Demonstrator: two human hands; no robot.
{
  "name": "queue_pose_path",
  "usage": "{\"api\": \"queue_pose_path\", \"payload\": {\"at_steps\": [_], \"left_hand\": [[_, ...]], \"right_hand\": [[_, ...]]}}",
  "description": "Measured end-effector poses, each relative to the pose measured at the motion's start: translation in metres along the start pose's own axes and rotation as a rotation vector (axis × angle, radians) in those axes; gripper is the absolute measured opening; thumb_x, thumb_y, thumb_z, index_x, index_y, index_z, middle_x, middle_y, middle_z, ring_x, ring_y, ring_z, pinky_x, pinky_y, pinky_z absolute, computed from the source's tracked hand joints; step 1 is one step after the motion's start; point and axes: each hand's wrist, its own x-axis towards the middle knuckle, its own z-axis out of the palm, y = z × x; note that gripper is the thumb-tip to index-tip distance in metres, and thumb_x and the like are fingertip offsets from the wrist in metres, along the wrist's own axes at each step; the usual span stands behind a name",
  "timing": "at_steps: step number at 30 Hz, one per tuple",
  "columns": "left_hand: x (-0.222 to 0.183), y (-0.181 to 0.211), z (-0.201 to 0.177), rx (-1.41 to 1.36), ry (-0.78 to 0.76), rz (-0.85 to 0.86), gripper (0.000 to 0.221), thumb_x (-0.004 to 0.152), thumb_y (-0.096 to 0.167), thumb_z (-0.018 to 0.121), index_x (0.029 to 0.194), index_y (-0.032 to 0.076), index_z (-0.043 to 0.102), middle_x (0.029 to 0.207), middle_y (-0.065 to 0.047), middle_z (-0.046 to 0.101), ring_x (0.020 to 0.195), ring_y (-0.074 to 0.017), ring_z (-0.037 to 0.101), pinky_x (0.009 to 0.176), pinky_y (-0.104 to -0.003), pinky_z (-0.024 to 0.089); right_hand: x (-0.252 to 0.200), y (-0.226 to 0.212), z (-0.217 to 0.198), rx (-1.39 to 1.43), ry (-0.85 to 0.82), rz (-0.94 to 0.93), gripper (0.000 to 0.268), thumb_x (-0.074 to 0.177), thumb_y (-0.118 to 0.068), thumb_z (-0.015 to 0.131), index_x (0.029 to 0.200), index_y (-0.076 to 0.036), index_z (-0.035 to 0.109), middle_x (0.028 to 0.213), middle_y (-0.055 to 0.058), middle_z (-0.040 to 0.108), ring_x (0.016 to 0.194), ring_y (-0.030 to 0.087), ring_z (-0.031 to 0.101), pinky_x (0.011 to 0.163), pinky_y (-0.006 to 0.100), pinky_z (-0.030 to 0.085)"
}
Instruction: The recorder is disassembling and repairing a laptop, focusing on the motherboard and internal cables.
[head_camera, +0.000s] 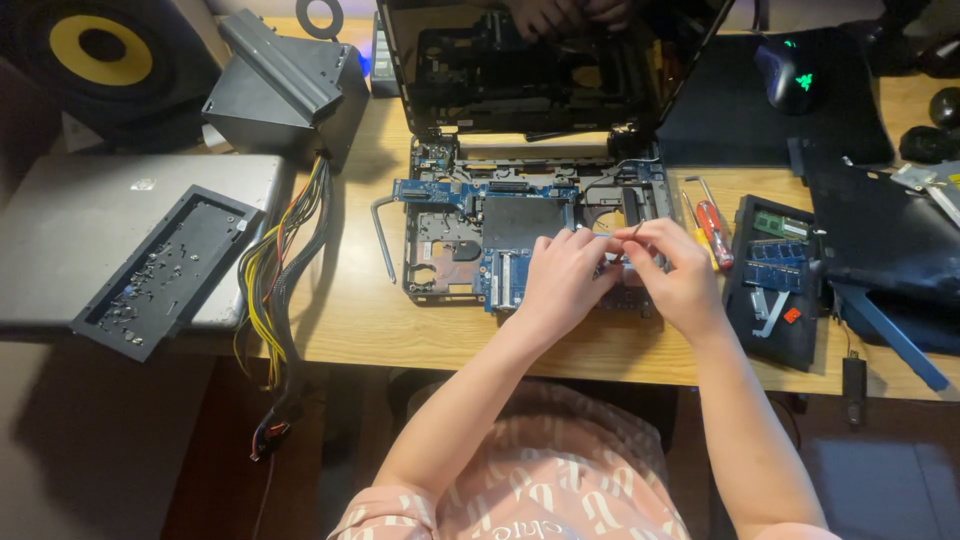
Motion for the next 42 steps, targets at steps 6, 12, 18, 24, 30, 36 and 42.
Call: {"api": "queue_pose_path", "payload": {"at_steps": [6, 12, 18, 24, 30, 36, 42], "left_hand": [[0.0, -0.001, 0.001, 0.018, 0.023, 0.026, 0.022, 0.08, 0.026, 0.081, 0.094, 0.014, 0.069, 0.092, -0.002, 0.064, 0.094, -0.0242, 0.061, 0.078, -0.041, 0.041], [0.0, -0.003, -0.001, 0.018, -0.008, 0.055, 0.023, 0.074, 0.021, 0.081, 0.091, 0.012, 0.068, 0.092, -0.003, 0.064, 0.094, -0.0259, 0.061, 0.078, -0.041, 0.042], [0.001, 0.001, 0.003, 0.022, 0.011, 0.023, 0.023, 0.078, 0.023, 0.082, 0.092, 0.011, 0.069, 0.088, -0.005, 0.062, 0.092, -0.0269, 0.059, 0.078, -0.042, 0.042], [0.002, 0.004, -0.003, 0.012, 0.015, 0.051, 0.016, 0.079, 0.02, 0.079, 0.088, 0.01, 0.07, 0.086, -0.005, 0.062, 0.09, -0.0267, 0.06, 0.077, -0.041, 0.042], [0.006, 0.005, 0.003, 0.05, -0.044, 0.034, 0.015, 0.086, 0.022, 0.076, 0.089, 0.009, 0.068, 0.088, -0.007, 0.063, 0.091, -0.0276, 0.061, 0.078, -0.042, 0.044], [-0.008, -0.008, -0.046, -0.121, 0.053, 0.001, 0.015, 0.092, 0.023, 0.071, 0.092, 0.008, 0.067, 0.092, -0.009, 0.065, 0.094, -0.0302, 0.062, 0.084, -0.041, 0.047], [-0.052, -0.148, -0.195, 0.182, 0.392, -0.174, 0.034, 0.081, -0.011, 0.058, 0.107, 0.004, 0.074, 0.099, -0.01, 0.072, 0.094, -0.0238, 0.071, 0.085, -0.037, 0.056]], "right_hand": [[-0.001, 0.005, 0.004, -0.006, 0.02, 0.012, 0.023, 0.088, -0.005, 0.079, 0.107, 0.001, 0.068, 0.094, 0.005, 0.068, 0.082, 0.013, 0.063, 0.075, 0.027, 0.05], [0.003, -0.021, -0.003, 0.25, -0.172, 0.122, 0.023, 0.097, -0.006, 0.062, 0.118, -0.005, 0.071, 0.11, 0.002, 0.063, 0.097, 0.009, 0.066, 0.076, 0.025, 0.057], [-0.003, 0.01, 0.002, -0.046, -0.006, 0.043, 0.016, 0.091, -0.005, 0.079, 0.098, 0.001, 0.067, 0.093, 0.007, 0.066, 0.079, 0.015, 0.065, 0.072, 0.028, 0.052], [-0.003, 0.007, 0.0, 0.23, -0.001, 0.178, 0.009, 0.098, -0.003, 0.065, 0.106, 0.001, 0.068, 0.101, 0.004, 0.067, 0.09, 0.009, 0.066, 0.071, 0.026, 0.062], [-0.006, 0.029, -0.003, 0.215, 0.125, 0.084, 0.01, 0.104, 0.0, 0.062, 0.11, 0.006, 0.065, 0.109, 0.007, 0.069, 0.093, 0.011, 0.069, 0.085, 0.025, 0.056], [-0.01, 0.033, -0.005, 0.061, 0.133, 0.035, 0.006, 0.108, 0.0, 0.064, 0.111, 0.004, 0.066, 0.107, 0.008, 0.068, 0.096, 0.013, 0.069, 0.086, 0.026, 0.055], [-0.02, 0.039, -0.006, -0.069, 0.071, -0.135, 0.007, 0.113, 0.006, 0.066, 0.107, 0.007, 0.061, 0.115, 0.012, 0.071, 0.103, 0.016, 0.07, 0.094, 0.027, 0.057]]}}
